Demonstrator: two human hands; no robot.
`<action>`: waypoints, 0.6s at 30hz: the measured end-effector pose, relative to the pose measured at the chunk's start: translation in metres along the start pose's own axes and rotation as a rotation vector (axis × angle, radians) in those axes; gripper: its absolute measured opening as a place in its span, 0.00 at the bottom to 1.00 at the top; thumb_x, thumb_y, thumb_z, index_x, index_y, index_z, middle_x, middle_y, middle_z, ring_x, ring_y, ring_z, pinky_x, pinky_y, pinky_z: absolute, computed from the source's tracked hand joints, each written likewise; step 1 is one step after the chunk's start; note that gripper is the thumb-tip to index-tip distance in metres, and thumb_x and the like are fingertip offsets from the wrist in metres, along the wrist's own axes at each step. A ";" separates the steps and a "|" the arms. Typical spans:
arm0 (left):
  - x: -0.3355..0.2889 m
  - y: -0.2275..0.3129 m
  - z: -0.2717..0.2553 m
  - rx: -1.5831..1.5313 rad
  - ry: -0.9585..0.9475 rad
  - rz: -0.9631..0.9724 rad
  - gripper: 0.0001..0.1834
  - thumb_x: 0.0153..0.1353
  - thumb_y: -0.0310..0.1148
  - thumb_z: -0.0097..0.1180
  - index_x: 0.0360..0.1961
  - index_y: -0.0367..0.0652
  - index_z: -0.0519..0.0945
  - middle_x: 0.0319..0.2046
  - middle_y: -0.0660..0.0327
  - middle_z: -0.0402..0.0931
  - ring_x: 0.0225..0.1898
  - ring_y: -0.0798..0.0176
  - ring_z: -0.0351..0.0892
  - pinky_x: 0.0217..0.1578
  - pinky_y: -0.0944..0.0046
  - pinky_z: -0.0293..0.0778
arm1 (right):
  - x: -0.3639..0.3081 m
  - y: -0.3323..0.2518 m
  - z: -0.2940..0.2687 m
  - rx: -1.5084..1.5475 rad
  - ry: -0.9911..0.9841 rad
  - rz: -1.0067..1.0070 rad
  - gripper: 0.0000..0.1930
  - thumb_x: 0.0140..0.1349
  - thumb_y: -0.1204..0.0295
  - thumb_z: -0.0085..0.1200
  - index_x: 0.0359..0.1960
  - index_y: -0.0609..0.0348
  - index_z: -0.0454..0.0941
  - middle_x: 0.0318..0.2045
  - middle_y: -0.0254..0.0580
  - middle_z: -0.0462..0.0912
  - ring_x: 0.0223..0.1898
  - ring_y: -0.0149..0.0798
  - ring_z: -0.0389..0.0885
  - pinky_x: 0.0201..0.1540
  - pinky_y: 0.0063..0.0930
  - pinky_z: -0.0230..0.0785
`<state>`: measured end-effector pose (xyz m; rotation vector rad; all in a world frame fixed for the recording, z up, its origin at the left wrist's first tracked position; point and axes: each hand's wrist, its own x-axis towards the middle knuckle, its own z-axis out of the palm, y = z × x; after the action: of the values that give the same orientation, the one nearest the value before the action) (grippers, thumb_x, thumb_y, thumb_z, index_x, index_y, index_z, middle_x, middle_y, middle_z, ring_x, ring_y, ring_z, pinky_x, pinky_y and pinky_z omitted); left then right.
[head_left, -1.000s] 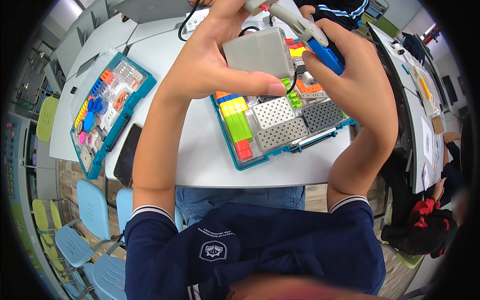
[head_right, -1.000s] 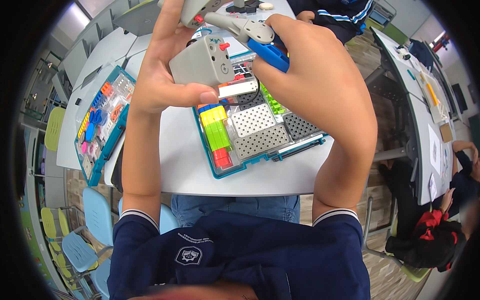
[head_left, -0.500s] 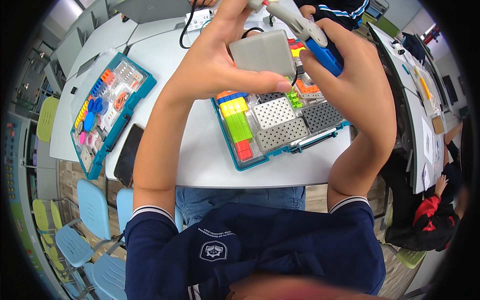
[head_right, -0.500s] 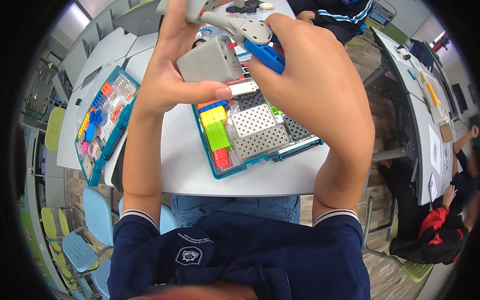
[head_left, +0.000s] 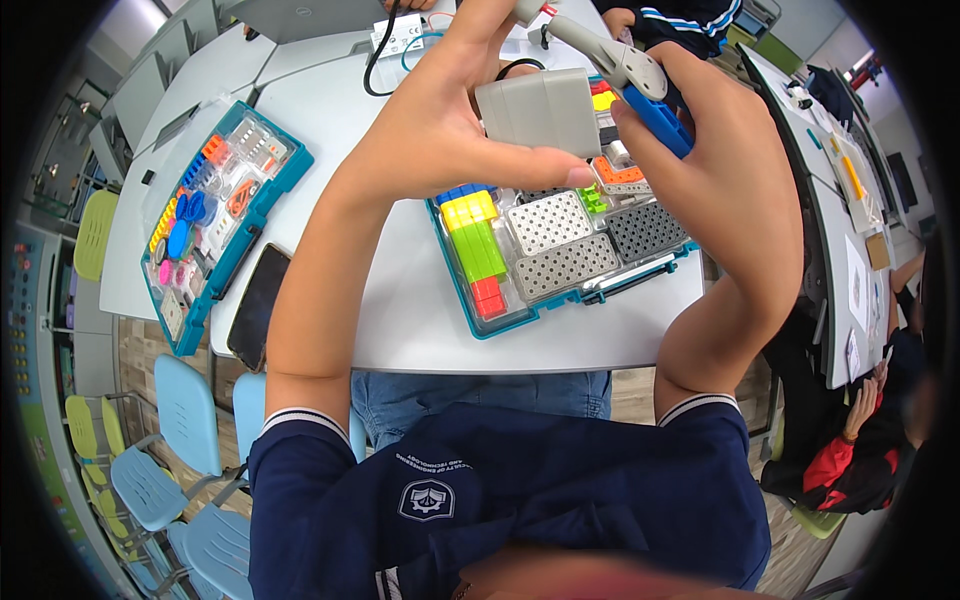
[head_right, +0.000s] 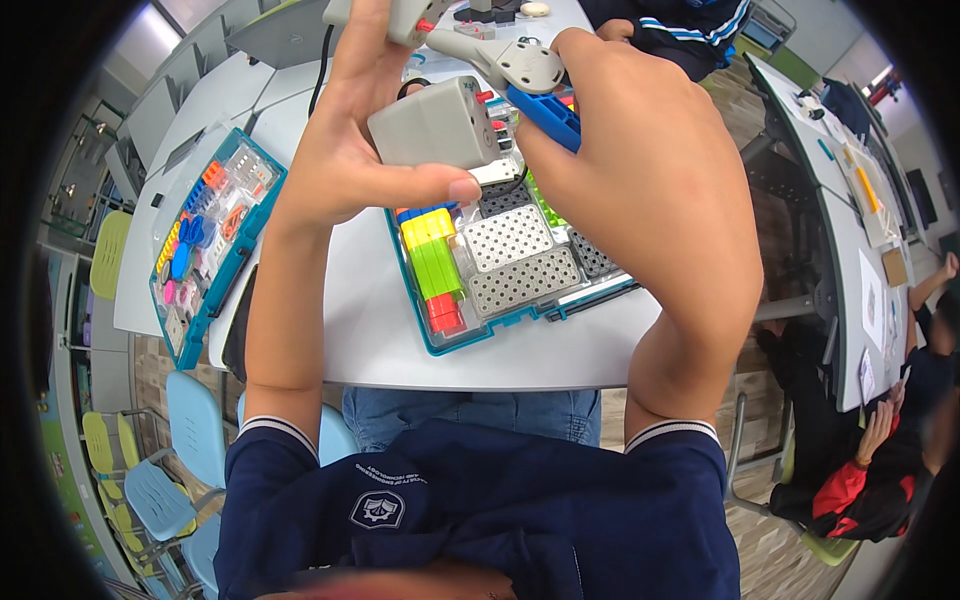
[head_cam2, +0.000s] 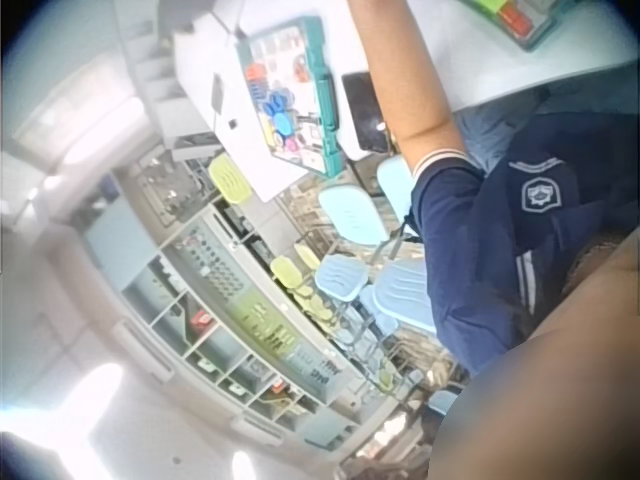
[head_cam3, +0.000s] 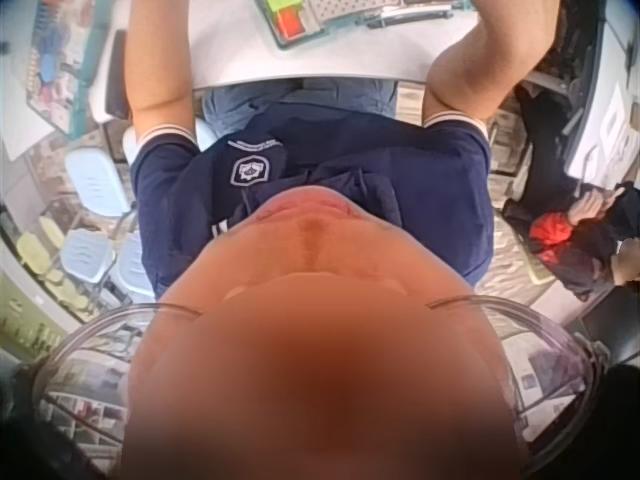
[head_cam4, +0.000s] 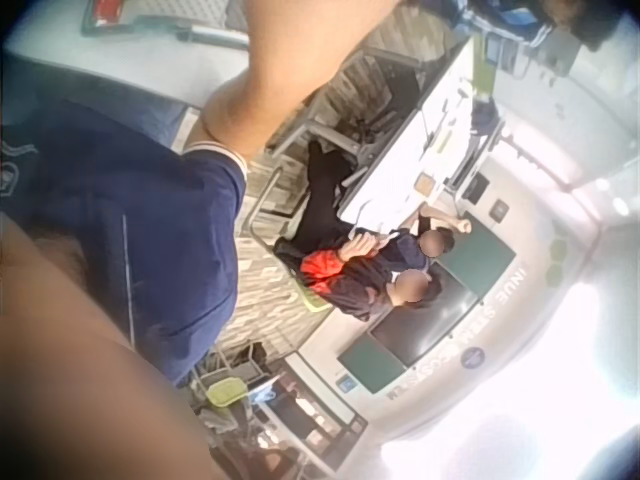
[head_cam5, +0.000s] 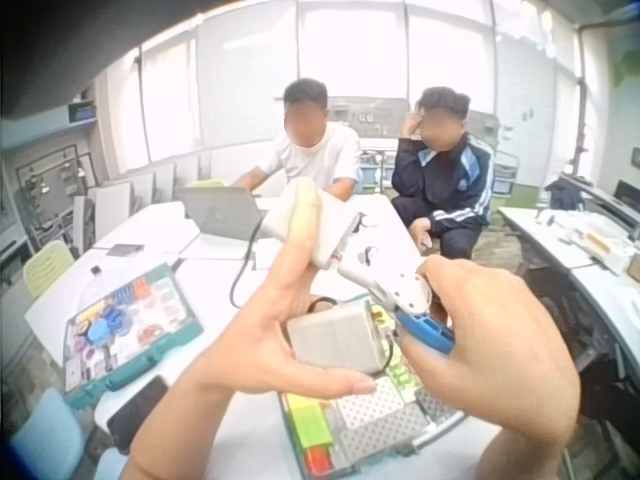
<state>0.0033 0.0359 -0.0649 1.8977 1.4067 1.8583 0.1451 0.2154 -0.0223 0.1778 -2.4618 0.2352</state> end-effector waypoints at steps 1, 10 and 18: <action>-0.002 0.001 0.000 0.002 -0.002 -0.008 0.77 0.45 0.20 0.78 0.80 0.45 0.26 0.82 0.49 0.25 0.79 0.55 0.45 0.62 0.62 0.71 | 0.000 0.000 0.001 -0.032 0.014 -0.008 0.14 0.62 0.68 0.63 0.44 0.64 0.78 0.26 0.50 0.78 0.24 0.44 0.73 0.32 0.34 0.68; -0.001 0.007 0.003 0.085 0.011 -0.031 0.77 0.46 0.22 0.78 0.79 0.43 0.24 0.82 0.50 0.25 0.79 0.55 0.44 0.62 0.63 0.72 | 0.002 0.000 0.001 -0.013 0.028 -0.020 0.14 0.63 0.67 0.63 0.44 0.65 0.79 0.25 0.50 0.80 0.22 0.39 0.75 0.29 0.32 0.66; 0.000 -0.002 0.003 0.036 0.024 0.008 0.76 0.46 0.21 0.78 0.80 0.43 0.25 0.82 0.51 0.27 0.78 0.57 0.48 0.63 0.62 0.70 | 0.007 0.002 0.009 0.028 0.045 -0.011 0.10 0.63 0.69 0.63 0.37 0.64 0.81 0.19 0.48 0.76 0.19 0.40 0.70 0.27 0.32 0.65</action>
<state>0.0050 0.0385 -0.0668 1.9061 1.4517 1.8780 0.1338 0.2147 -0.0246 0.1958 -2.4137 0.2662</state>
